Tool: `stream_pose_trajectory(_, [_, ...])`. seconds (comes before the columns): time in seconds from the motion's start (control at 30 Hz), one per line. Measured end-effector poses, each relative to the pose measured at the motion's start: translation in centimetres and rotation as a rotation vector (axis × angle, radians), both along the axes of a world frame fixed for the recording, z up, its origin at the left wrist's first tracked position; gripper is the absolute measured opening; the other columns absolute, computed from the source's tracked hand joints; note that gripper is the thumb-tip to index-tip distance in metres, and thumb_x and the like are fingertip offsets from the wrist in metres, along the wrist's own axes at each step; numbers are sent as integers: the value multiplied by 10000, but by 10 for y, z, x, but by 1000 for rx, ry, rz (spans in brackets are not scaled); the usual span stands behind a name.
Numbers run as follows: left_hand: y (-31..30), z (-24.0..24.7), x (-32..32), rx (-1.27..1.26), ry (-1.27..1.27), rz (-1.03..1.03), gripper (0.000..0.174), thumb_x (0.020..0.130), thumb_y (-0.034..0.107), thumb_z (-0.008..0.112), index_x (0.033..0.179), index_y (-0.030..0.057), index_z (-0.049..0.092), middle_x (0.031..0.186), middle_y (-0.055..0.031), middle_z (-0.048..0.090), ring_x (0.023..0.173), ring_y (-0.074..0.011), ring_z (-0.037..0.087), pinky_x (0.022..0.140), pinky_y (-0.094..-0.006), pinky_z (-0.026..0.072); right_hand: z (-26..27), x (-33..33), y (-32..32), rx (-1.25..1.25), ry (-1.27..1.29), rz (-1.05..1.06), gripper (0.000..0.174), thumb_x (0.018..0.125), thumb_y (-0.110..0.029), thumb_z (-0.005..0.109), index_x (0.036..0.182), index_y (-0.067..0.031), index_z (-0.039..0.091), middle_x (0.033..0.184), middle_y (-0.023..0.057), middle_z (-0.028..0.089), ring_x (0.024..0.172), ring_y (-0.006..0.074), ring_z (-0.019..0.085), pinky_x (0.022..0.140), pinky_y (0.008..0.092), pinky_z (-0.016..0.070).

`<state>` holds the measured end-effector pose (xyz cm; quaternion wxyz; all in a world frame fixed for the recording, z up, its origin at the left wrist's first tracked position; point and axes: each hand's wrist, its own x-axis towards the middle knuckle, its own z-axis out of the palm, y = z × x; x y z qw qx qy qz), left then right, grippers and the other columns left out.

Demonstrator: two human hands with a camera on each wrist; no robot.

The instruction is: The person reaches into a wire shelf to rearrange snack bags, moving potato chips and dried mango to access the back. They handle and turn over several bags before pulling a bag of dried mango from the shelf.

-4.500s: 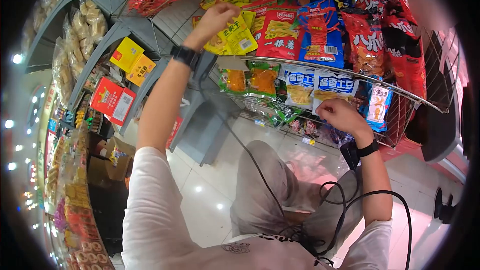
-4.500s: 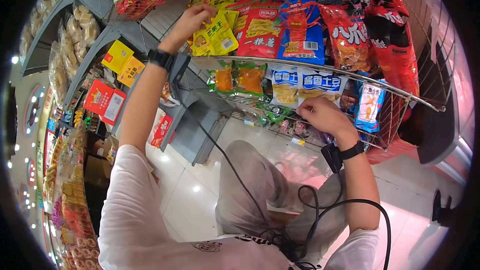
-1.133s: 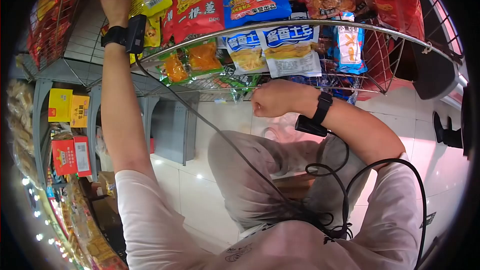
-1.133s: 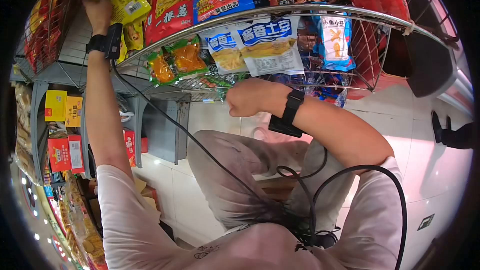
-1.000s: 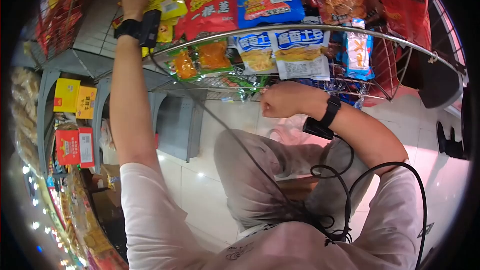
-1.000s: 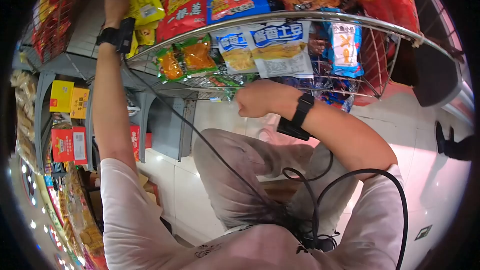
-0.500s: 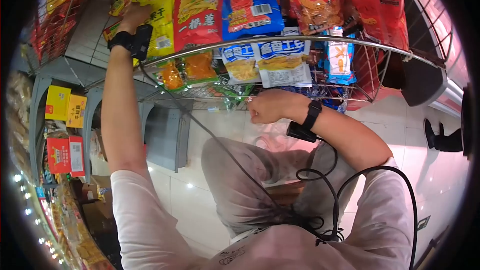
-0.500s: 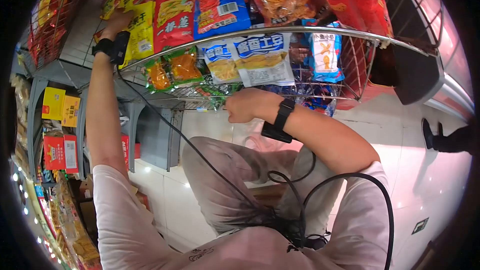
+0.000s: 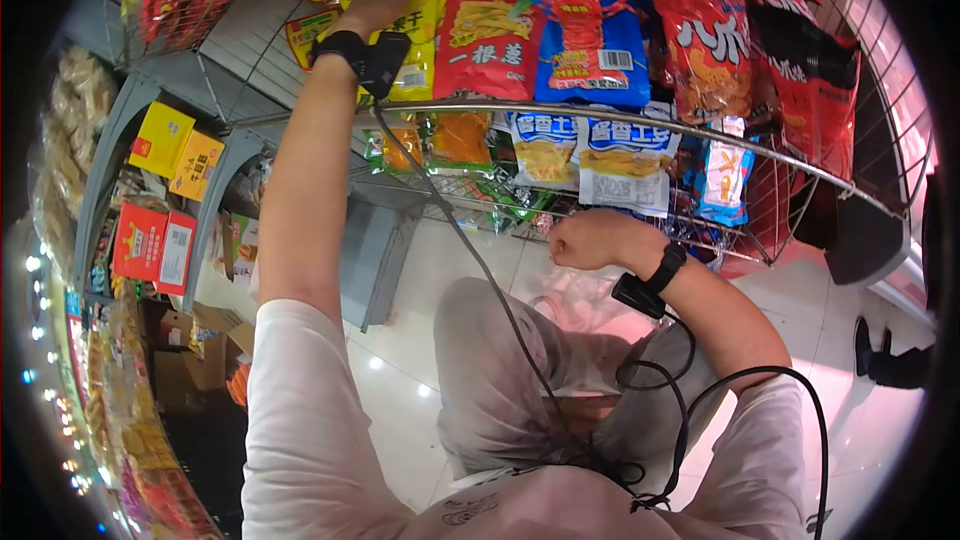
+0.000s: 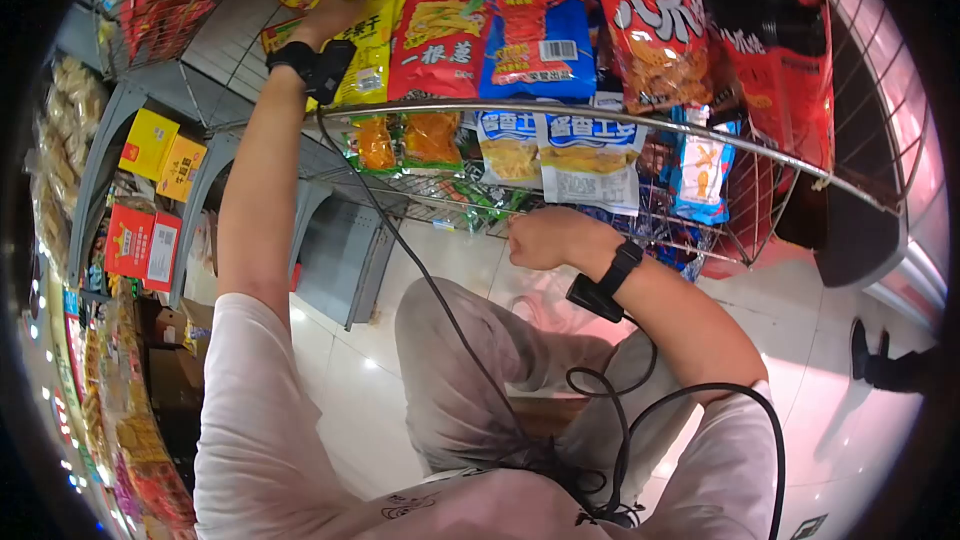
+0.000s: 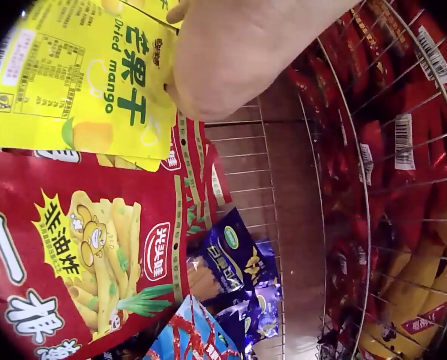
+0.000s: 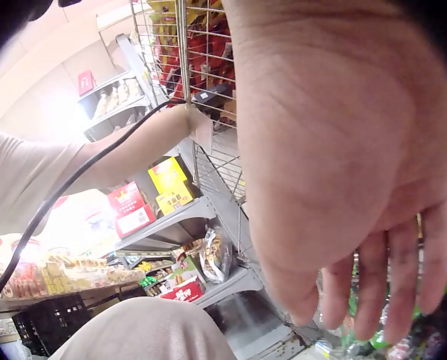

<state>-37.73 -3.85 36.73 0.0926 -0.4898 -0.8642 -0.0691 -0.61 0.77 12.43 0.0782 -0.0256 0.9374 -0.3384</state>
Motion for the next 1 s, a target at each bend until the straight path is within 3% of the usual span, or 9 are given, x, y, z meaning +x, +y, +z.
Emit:
stream_pose_trajectory(0.2, [14, -14, -20, -47, -58, -286, 454, 901, 235, 495, 1329, 162, 627, 1334, -184, 612, 1209, -359, 586, 1008, -406, 479, 5, 1, 2, -19, -26, 16, 255, 800, -271, 601, 874, -65, 731, 802, 190, 702, 780, 370, 682, 710, 469, 517])
stream_pose_trajectory(0.5, [15, -12, -16, -89, -65, -159, 450, 901, 209, 535, 1329, 110, 636, 1318, -194, 630, 1167, -336, 615, 990, -359, 467, 5, 1, 3, -41, -53, 8, 271, 818, -292, 618, 942, -82, 735, 862, 180, 720, 825, 364, 693, 749, 466, 529])
stream_pose_trajectory(0.53, [20, -26, -42, -87, -64, -158, 450, 901, 209, 535, 1329, 110, 636, 1318, -194, 630, 1167, -336, 615, 990, -359, 467, 4, 3, 2, -39, -52, 10, 271, 818, -292, 618, 942, -82, 735, 862, 180, 720, 825, 364, 693, 749, 466, 529])
stream_pose_trajectory(0.6, [38, -49, -118, -268, 211, -309, 440, 895, 244, 558, 1298, 93, 649, 1295, -203, 638, 1163, -346, 622, 983, -387, 487, 7, 1, 4, -37, -57, 10, 279, 826, -303, 623, 953, -81, 736, 881, 177, 725, 848, 361, 697, 770, 464, 535])
stream_pose_trajectory(0.63, [34, -35, -100, -265, 226, -301, 440, 895, 244, 558, 1298, 93, 649, 1295, -203, 638, 1163, -346, 622, 983, -387, 487, 10, -2, 6, -32, -42, 15, 279, 826, -303, 623, 953, -81, 736, 881, 177, 725, 848, 361, 697, 770, 464, 535])
stream_pose_trajectory(0.7, [17, -16, -27, -76, -7, 91, 496, 855, 302, 549, 1294, 89, 635, 1304, -223, 622, 1216, -378, 591, 1036, -431, 473, 10, 1, 4, -24, -72, 13, 276, 833, -300, 618, 948, -79, 738, 884, 170, 728, 850, 358, 700, 777, 460, 539])
stream_pose_trajectory(0.83, [19, -22, -42, -94, 112, 160, 473, 877, 279, 552, 1292, 69, 637, 1337, -246, 595, 1255, -387, 566, 1053, -441, 464, 11, 1, 5, -40, -76, 32, 275, 839, -306, 616, 939, -84, 745, 879, 155, 732, 846, 353, 702, 776, 456, 540])
stream_pose_trajectory(1.0, [21, -23, -49, -113, 88, 162, 431, 888, 263, 563, 1246, 45, 666, 1356, -229, 591, 1249, -405, 571, 1052, -462, 467, 15, 2, 4, -9, -115, 28, 261, 873, -297, 627, 960, -74, 732, 917, 157, 730, 892, 340, 695, 785, 431, 528])
